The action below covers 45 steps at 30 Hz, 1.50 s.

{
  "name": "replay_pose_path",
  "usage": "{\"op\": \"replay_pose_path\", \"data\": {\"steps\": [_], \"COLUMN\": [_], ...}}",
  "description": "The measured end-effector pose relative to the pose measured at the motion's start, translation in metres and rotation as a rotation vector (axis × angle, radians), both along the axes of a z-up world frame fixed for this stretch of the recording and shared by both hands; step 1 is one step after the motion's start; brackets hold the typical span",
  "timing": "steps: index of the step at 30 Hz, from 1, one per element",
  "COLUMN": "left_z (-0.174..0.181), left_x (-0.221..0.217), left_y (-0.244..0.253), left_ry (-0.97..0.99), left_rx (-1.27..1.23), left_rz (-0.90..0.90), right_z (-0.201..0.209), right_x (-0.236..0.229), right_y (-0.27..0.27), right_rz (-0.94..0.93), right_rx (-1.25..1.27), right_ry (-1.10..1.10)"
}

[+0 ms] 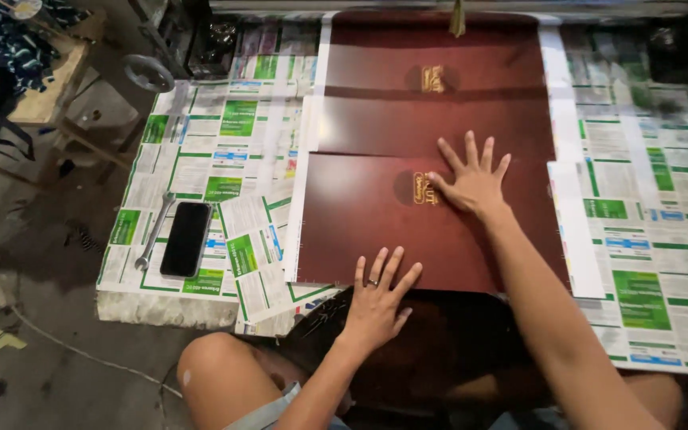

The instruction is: The person sits on the floor and aligns a large maroon sheet on a table covered with newspaper. They use both hands to smooth and position the sheet, ensuring it is flat and correctly placed.

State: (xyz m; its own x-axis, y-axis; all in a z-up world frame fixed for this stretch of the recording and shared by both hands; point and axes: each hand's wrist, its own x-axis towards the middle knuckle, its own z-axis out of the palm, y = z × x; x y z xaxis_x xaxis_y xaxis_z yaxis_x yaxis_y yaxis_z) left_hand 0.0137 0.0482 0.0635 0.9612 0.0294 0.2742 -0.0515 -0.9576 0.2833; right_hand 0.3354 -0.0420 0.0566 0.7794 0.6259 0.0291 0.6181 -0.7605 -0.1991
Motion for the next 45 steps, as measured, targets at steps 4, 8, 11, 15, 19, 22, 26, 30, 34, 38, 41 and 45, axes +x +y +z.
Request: {"op": "replay_pose_path", "data": {"steps": [4,8,11,15,19,22,26,30,34,38,41,45], "left_z": [0.004,-0.005,-0.002,0.015,-0.006,0.005,0.049,0.001,0.012,-0.008,-0.002,-0.001], "left_x": [0.005,0.019,0.028,0.04,0.048,0.038,0.006,0.005,0.018,0.019,0.011,0.013], "left_y": [0.006,0.016,0.025,0.034,0.031,0.023,-0.001,0.014,0.047,0.059,0.055,0.057], "left_ry": [-0.059,-0.077,-0.05,0.059,0.178,0.162,-0.24,-0.294,-0.218,-0.138,-0.122,-0.093], "left_rx": [-0.058,-0.029,-0.043,-0.079,0.037,0.092,0.224,0.332,0.153,0.211,0.167,0.149], "left_rz": [0.001,-0.012,-0.059,-0.143,-0.173,-0.149,-0.153,-0.382,-0.163,-0.11,-0.11,-0.105], "right_z": [0.001,0.005,0.005,-0.016,-0.013,0.016,0.049,0.101,0.108,0.023,-0.01,-0.012], "right_x": [0.026,0.046,0.047,0.01,-0.09,-0.144,-0.152,-0.149,-0.158,-0.143,-0.15,-0.159], "right_y": [0.014,0.026,0.032,0.004,-0.071,-0.109,-0.111,-0.097,-0.085,-0.085,-0.089,-0.087], "right_rz": [0.001,-0.017,-0.025,0.096,0.221,0.397,0.31,0.204,0.065,0.039,0.072,-0.03], "right_rx": [-0.007,-0.014,-0.012,0.008,0.002,0.188,-0.019,0.126,0.296,0.204,0.132,0.015], "right_ry": [0.003,-0.008,-0.01,-0.086,-0.013,0.067,-0.029,-0.452,-0.522,-0.492,-0.387,-0.253]}}
